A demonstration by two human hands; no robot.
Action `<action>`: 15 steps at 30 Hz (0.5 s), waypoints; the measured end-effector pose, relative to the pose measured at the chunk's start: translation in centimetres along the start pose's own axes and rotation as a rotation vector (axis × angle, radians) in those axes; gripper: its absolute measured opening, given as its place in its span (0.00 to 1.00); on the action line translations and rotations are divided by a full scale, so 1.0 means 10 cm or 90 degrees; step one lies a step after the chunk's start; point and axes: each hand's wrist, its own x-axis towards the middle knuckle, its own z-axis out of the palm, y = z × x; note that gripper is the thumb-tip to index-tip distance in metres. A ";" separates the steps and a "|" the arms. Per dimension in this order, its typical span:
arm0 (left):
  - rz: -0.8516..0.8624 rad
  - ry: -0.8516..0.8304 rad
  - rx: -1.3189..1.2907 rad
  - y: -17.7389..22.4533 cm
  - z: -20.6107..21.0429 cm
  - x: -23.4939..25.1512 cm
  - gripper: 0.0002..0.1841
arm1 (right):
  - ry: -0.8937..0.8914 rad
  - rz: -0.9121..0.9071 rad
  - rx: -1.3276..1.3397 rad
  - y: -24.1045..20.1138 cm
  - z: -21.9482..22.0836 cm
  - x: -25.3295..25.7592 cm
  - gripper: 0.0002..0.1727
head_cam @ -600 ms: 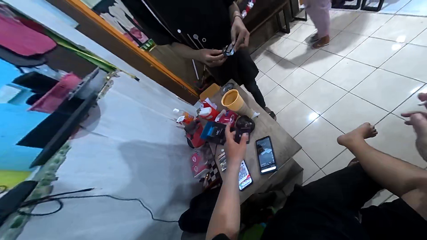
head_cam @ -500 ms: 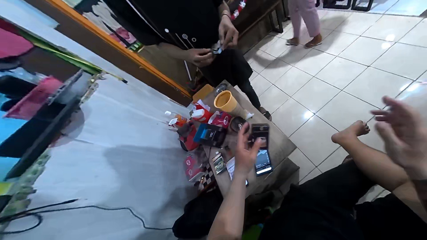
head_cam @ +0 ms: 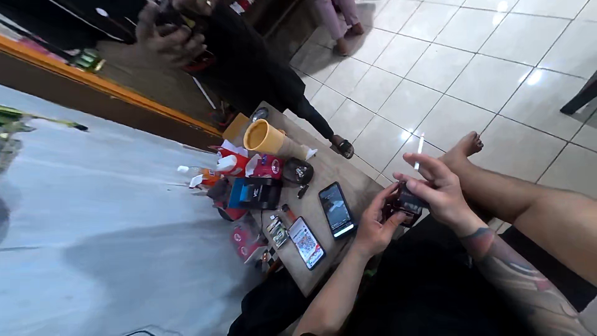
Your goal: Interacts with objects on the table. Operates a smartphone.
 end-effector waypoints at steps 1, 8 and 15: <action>-0.003 -0.005 0.003 -0.02 0.00 -0.01 0.35 | 0.018 0.049 0.054 0.02 -0.03 0.00 0.32; 0.029 -0.027 0.008 -0.21 -0.04 -0.08 0.39 | 0.071 0.160 0.014 0.03 -0.19 -0.01 0.32; 0.111 0.067 0.049 -0.26 -0.01 -0.12 0.40 | 0.080 -0.140 -0.106 -0.16 -0.32 -0.17 0.33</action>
